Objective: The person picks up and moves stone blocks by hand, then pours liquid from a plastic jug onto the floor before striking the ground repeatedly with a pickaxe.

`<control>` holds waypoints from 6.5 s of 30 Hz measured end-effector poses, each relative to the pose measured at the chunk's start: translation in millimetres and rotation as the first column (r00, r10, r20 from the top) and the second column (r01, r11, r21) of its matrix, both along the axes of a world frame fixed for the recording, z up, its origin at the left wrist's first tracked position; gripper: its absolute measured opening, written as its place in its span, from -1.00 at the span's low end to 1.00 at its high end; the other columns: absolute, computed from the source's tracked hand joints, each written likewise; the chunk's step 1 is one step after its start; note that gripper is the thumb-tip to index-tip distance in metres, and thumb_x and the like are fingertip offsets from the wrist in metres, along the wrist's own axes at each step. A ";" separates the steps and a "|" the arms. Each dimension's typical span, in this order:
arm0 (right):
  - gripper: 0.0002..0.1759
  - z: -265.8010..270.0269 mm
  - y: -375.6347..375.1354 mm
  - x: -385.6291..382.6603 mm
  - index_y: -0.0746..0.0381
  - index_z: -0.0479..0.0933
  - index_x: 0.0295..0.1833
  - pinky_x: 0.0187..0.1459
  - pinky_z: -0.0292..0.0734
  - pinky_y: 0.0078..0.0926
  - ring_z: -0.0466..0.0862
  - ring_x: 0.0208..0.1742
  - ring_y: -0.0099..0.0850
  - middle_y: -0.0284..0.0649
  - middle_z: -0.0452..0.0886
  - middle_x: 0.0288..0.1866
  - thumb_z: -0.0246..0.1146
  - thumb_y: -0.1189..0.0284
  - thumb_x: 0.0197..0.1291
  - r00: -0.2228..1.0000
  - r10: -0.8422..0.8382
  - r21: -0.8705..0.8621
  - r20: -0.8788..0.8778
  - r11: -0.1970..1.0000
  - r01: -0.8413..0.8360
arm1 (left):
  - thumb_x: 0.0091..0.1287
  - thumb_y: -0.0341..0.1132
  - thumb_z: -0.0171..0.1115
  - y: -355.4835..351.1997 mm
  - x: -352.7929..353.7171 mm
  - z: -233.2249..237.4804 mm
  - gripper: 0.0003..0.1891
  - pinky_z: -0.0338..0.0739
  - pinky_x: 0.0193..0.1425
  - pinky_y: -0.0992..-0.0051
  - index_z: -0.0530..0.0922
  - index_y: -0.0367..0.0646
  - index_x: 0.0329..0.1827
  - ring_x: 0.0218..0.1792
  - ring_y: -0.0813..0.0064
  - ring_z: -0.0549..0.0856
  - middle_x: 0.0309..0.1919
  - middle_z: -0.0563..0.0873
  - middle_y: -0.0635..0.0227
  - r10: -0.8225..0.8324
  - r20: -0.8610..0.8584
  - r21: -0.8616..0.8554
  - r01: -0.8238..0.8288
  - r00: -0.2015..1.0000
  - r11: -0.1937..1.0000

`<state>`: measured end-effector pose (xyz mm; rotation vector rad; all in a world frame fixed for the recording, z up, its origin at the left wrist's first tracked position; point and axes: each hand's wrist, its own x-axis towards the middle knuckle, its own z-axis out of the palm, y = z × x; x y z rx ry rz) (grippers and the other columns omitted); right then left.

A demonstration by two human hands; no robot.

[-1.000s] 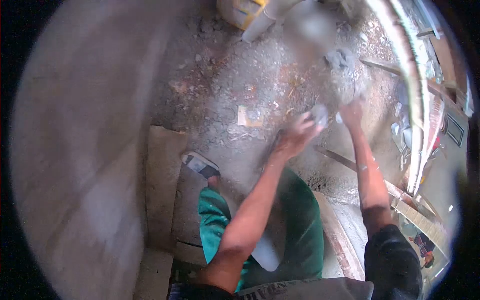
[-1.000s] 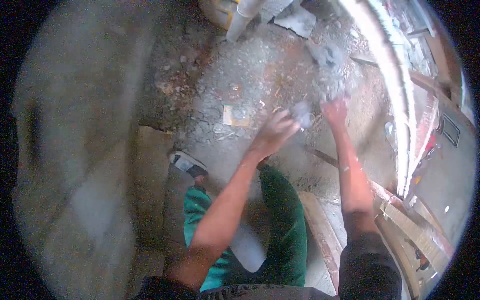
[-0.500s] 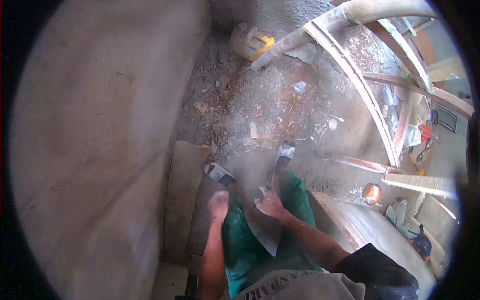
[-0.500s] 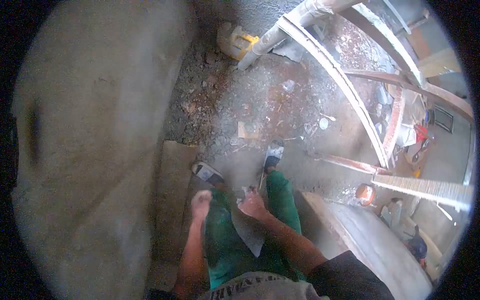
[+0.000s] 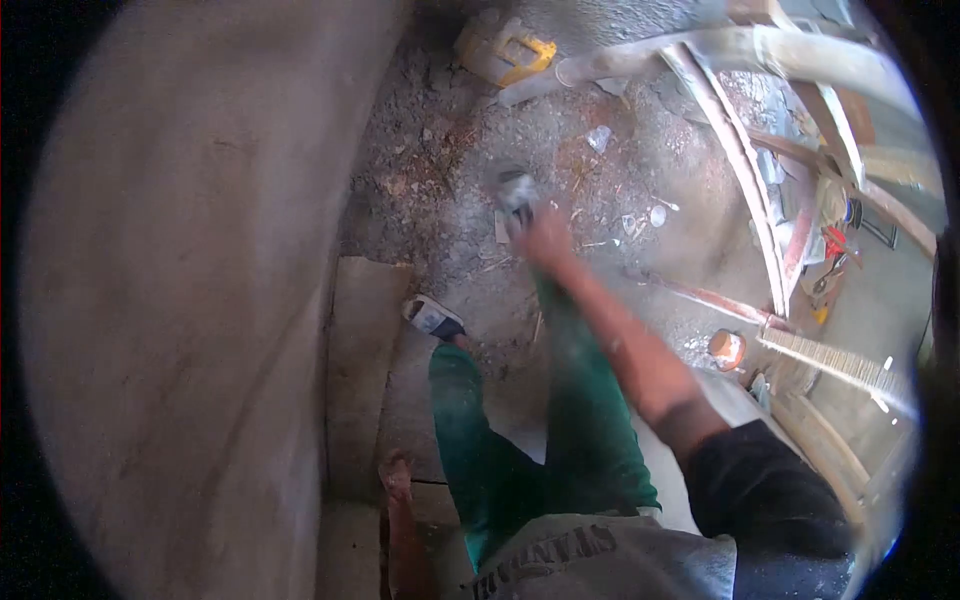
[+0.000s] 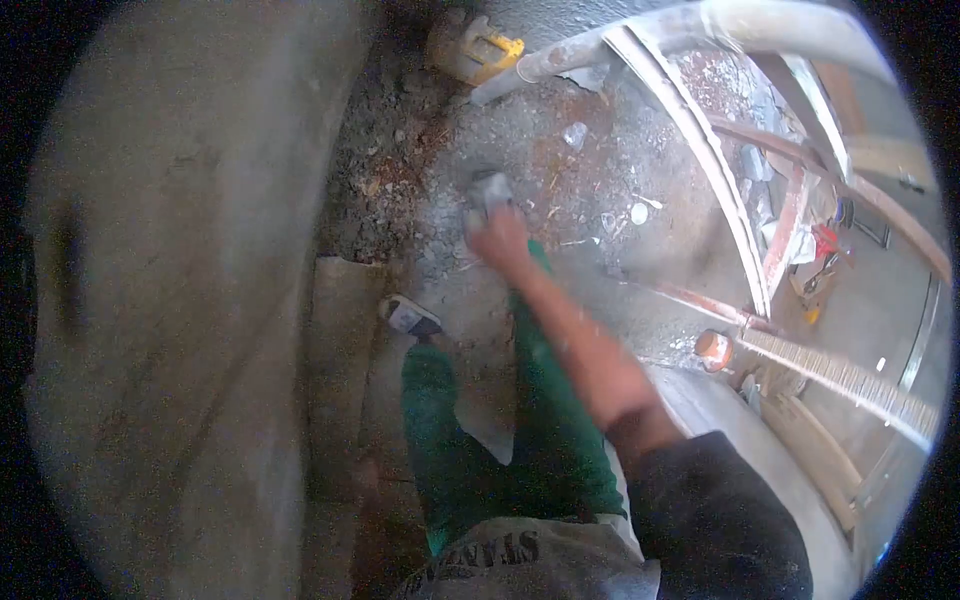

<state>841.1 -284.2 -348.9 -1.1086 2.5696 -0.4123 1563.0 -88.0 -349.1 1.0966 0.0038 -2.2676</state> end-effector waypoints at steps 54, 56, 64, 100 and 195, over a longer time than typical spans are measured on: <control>-0.37 -176.2 -31.6 88.7 0.29 0.57 0.01 -0.04 0.66 -0.03 0.73 -0.03 0.13 0.09 0.74 -0.18 0.47 0.01 -0.01 0.971 0.062 0.438 0.229 0.885 -0.159 | 0.49 0.13 0.19 -205.2 -489.9 -149.2 -0.36 0.53 0.20 0.43 0.45 -0.21 0.39 0.16 0.40 0.67 0.22 0.66 0.26 -0.198 0.660 0.010 0.255 0.725 0.967; -0.45 -190.3 -13.7 75.4 0.35 0.60 -0.02 -0.02 0.64 -0.05 0.73 -0.06 0.10 0.09 0.74 -0.15 0.43 0.10 0.07 0.946 0.079 0.415 0.315 0.885 -0.212 | 0.48 0.21 0.14 -215.5 -508.7 -182.0 -0.31 0.51 0.25 0.36 0.47 -0.23 0.38 0.22 0.36 0.64 0.25 0.64 0.22 -0.170 0.702 -0.093 0.326 0.691 0.941; -0.53 -204.8 17.2 2.6 0.19 0.62 0.11 0.11 0.60 -0.13 0.70 0.01 0.06 0.03 0.73 -0.03 0.23 0.10 0.24 0.728 0.538 0.021 0.425 0.798 -0.602 | 0.47 0.03 0.02 -206.8 -571.9 -179.1 -0.53 0.54 0.12 0.08 0.60 -0.24 0.06 0.07 -0.18 0.67 -0.07 0.72 -0.11 -0.234 0.858 -0.086 0.577 0.458 0.812; -0.49 -215.9 -81.0 50.1 0.17 0.59 0.13 -0.14 0.62 -0.02 0.72 -0.16 0.02 0.05 0.69 -0.18 0.29 0.05 0.22 0.917 0.377 0.304 -0.133 0.896 -0.324 | 0.19 -0.23 0.41 -158.7 -611.1 -254.0 -0.38 0.41 0.23 -0.05 0.41 -0.34 0.26 0.14 -0.28 0.57 0.05 0.64 -0.21 0.245 0.836 -0.528 0.598 0.492 0.603; -0.13 -179.6 -80.3 -23.0 0.30 0.35 0.45 0.22 0.55 -0.21 0.65 0.19 -0.12 0.06 0.64 0.21 0.50 0.22 0.06 0.583 0.288 -0.012 0.760 0.903 -0.430 | 0.43 -0.19 0.25 -194.1 -582.3 -211.9 -0.65 0.60 0.04 0.15 0.54 -0.24 0.12 -0.02 0.01 0.76 -0.09 0.73 -0.05 -0.241 0.831 -0.202 0.675 0.502 0.710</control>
